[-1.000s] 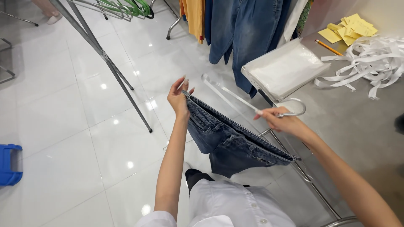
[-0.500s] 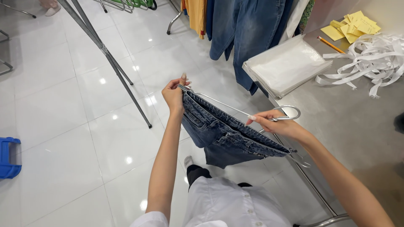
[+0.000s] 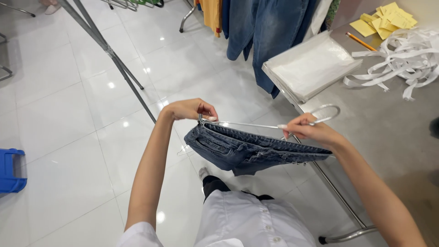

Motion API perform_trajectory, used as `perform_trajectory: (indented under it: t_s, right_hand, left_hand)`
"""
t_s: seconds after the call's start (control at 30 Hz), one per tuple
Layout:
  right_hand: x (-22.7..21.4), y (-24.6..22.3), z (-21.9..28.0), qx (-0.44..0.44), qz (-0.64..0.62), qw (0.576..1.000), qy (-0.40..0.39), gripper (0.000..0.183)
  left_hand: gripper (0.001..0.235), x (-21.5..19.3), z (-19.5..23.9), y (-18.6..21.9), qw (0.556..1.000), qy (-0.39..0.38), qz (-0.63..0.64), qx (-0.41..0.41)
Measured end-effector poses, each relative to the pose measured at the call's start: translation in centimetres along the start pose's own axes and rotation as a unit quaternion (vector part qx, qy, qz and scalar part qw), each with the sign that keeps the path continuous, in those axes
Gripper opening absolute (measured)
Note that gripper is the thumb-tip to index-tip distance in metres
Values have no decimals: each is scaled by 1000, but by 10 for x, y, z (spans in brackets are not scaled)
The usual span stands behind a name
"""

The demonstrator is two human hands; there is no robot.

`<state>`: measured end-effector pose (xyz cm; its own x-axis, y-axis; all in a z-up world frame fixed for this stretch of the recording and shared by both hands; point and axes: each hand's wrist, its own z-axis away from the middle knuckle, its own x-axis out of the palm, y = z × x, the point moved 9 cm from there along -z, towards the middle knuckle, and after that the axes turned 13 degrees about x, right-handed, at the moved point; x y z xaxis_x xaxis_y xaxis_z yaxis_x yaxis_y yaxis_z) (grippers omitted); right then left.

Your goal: The person picks up folded denim shorts, places them on a hanger, and hangs them on a clothing rack. They repeat this process with a pair of denim jeans and a pair of navy blue shorts, using different hangers for each item.

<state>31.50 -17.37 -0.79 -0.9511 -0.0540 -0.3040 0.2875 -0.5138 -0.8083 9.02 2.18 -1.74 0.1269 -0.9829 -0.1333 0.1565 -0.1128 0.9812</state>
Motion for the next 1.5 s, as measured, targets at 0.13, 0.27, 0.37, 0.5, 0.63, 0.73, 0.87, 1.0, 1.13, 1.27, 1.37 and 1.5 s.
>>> perform_trajectory:
  t_s: [0.13,0.27,0.37,0.5,0.63,0.73,0.87,1.0,1.13,1.27,1.37,1.5]
  right_hand:
    - [22,-39,9,-49,10,999,-4,28]
    - [30,-46,10,3,-77,997,30,21]
    - [20,-45,16,12,-99,994,41,20]
    - [-11,-37,21,-13,-102,992,68,19]
    - [-17,-36,25,-7,-92,993,70,18]
    - [-31,-44,25,-10,-134,987,85,17]
    - [-27,-59,22,-14,-217,976,18,23]
    - [-42,-68,39,-20,-59,998,-3,38]
    - [-79,-4,34,23,-25,999,21,12]
    - [-92,5,7,-37,-143,986,83,13]
    - [-96,-13,-20,-66,-213,967,121,17]
    - [-99,-48,-68,-78,-249,958,121,17]
  left_hand:
    - [37,-14,-34,-31,971,-58,-194,-123]
    - [34,-75,-75,-96,850,-18,-472,-234]
    - [28,-70,-62,-64,873,52,-435,-215]
    - [32,-50,-47,-41,921,112,-336,-162]
    - [31,-15,-19,23,951,104,-248,-149]
    - [38,8,-28,62,932,82,-340,-92]
    - [26,7,-74,58,903,179,-376,110]
    - [23,-16,-83,55,840,321,-408,159]
    - [20,-47,-94,40,799,409,-400,188]
    - [22,-66,-117,60,768,441,-412,214]
    - [26,-76,-129,81,754,452,-424,218]
    - [34,-78,-153,101,710,395,-513,276]
